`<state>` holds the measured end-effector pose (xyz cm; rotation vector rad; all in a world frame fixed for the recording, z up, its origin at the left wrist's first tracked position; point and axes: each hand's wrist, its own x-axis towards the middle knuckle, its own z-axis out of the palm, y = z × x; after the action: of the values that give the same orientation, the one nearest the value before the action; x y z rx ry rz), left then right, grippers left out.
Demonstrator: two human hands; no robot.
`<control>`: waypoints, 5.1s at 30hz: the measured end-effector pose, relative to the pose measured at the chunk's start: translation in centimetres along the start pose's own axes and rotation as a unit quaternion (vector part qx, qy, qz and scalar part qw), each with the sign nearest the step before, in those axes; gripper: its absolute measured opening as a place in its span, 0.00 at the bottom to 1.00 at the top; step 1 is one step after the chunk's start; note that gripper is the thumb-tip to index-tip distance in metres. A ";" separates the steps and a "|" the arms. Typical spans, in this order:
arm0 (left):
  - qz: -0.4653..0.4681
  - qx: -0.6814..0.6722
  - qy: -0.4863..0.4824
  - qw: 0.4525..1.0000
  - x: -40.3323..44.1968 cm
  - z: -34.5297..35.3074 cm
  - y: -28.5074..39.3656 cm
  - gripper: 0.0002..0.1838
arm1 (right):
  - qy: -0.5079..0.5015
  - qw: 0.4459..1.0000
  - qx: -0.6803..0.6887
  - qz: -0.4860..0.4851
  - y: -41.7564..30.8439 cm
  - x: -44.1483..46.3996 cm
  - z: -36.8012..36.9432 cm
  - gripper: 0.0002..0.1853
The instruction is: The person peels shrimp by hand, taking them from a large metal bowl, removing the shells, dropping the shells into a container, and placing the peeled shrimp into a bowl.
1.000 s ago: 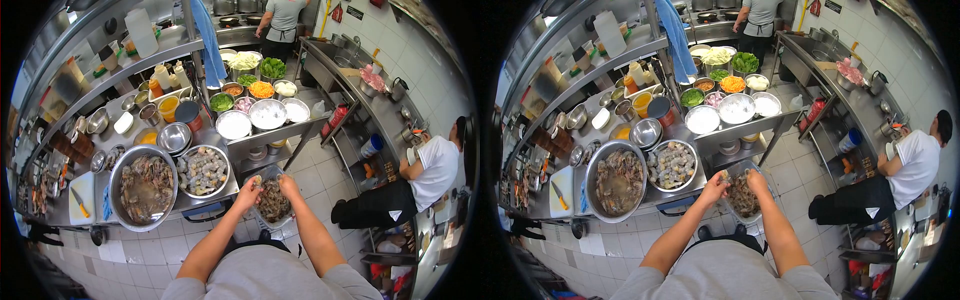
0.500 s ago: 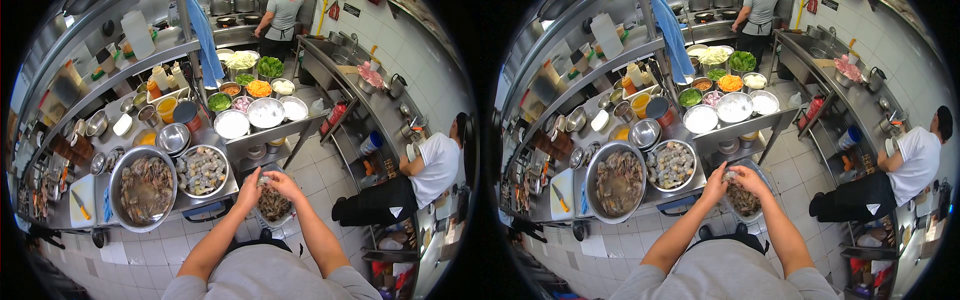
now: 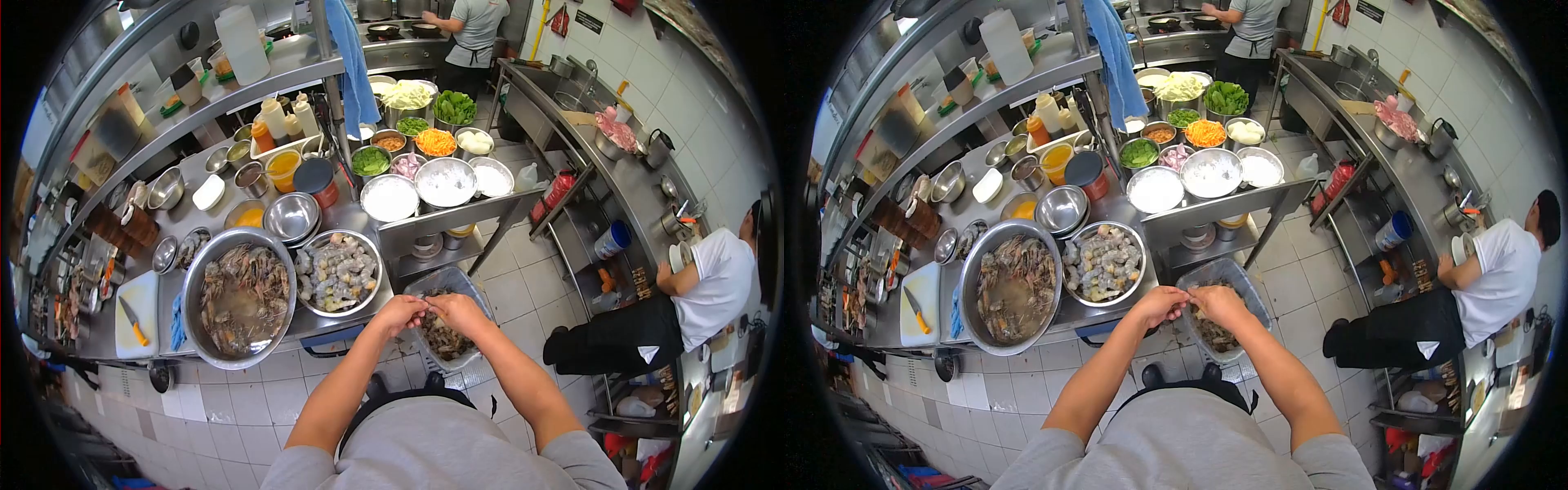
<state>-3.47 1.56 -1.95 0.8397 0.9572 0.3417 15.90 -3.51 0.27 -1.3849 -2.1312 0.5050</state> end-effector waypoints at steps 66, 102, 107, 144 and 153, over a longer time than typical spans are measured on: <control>0.125 -0.169 0.166 0.963 0.3 4.8 -3.6 0.09 | 0.146 0.979 0.074 0.122 -2.7 -1.1 4.0 0.05; 0.083 0.178 -0.076 0.978 -5.3 -3.9 1.9 0.08 | -0.148 0.982 -0.059 -0.099 -4.7 3.0 -1.8 0.08; 0.217 0.350 0.013 0.911 -6.7 -2.5 1.5 0.10 | -0.057 0.996 0.066 -0.030 -3.7 2.6 1.2 0.06; 0.281 -0.088 0.615 0.731 -25.9 -43.0 5.0 0.25 | -0.052 0.807 0.356 0.468 12.8 -7.9 12.7 0.18; 0.008 0.380 0.658 0.650 -25.1 -36.3 0.5 0.24 | -0.069 0.796 0.334 0.500 10.8 -8.4 10.4 0.13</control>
<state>-47.36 4.16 2.12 1.3627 2.6045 0.5919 19.87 -7.10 -16.05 -1.9189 -0.9013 1.6026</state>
